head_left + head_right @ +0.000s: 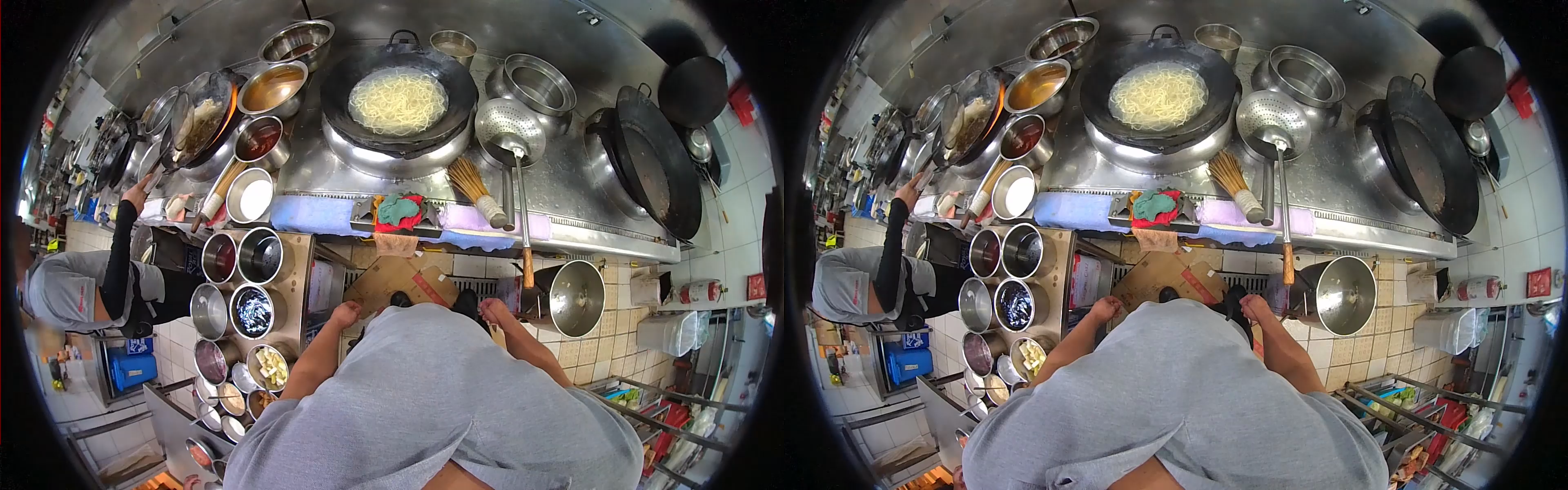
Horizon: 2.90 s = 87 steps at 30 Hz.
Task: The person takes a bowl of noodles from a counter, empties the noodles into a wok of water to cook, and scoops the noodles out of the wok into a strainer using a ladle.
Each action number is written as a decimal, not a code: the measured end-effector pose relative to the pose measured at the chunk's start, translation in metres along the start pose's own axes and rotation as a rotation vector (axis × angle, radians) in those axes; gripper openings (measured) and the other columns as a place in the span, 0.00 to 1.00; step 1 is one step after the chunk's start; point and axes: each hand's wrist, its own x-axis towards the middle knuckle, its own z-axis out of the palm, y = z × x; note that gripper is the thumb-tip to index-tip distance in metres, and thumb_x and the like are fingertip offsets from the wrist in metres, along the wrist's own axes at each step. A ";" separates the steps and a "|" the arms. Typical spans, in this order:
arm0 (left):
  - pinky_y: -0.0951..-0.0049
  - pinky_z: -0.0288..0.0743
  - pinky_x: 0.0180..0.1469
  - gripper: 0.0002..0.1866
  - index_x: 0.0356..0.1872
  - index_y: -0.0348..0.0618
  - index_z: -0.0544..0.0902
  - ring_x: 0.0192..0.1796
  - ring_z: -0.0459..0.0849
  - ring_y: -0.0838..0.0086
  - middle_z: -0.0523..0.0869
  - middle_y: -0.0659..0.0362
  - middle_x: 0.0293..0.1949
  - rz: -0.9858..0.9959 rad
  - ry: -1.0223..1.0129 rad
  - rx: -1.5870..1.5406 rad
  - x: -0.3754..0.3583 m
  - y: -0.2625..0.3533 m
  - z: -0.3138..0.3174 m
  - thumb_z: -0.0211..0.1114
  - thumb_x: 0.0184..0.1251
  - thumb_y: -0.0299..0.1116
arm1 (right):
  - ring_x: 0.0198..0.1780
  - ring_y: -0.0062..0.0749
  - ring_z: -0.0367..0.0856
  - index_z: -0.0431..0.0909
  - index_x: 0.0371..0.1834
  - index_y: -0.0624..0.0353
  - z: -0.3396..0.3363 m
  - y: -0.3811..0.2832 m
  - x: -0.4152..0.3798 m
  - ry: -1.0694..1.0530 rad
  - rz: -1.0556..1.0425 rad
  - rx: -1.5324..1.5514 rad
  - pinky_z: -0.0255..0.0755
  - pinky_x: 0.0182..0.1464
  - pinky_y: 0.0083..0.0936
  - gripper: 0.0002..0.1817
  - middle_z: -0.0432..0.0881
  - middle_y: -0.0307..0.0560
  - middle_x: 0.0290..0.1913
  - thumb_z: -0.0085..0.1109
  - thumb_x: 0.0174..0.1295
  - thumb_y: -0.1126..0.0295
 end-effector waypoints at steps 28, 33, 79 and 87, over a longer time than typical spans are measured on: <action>0.70 0.70 0.43 0.15 0.38 0.43 0.77 0.40 0.78 0.64 0.80 0.54 0.38 0.048 0.003 0.044 0.019 -0.022 0.006 0.51 0.55 0.40 | 0.20 0.23 0.74 0.69 0.41 0.60 -0.003 -0.010 -0.008 -0.002 -0.002 -0.020 0.69 0.19 0.20 0.12 0.76 0.42 0.23 0.43 0.57 0.66; 0.68 0.69 0.46 0.15 0.38 0.45 0.77 0.43 0.76 0.62 0.79 0.53 0.39 0.041 0.012 0.017 0.027 -0.036 0.011 0.52 0.54 0.42 | 0.20 0.23 0.74 0.69 0.40 0.60 -0.001 -0.011 -0.007 -0.025 -0.004 0.041 0.69 0.19 0.20 0.11 0.76 0.41 0.23 0.43 0.57 0.67; 0.74 0.72 0.33 0.14 0.38 0.39 0.76 0.29 0.79 0.73 0.81 0.55 0.30 -0.032 0.046 -0.141 -0.004 -0.033 0.004 0.54 0.55 0.38 | 0.27 0.20 0.68 0.58 0.57 0.55 -0.170 -0.233 -0.197 0.443 -0.645 -0.151 0.67 0.33 0.16 0.27 0.70 0.39 0.33 0.49 0.52 0.80; 0.75 0.72 0.33 0.13 0.38 0.38 0.77 0.30 0.79 0.73 0.81 0.55 0.31 0.016 0.098 -0.038 -0.010 -0.062 0.012 0.53 0.56 0.35 | 0.39 0.55 0.72 0.64 0.52 0.57 -0.171 -0.289 -0.129 0.474 -0.664 -0.488 0.66 0.41 0.38 0.25 0.75 0.60 0.37 0.52 0.47 0.72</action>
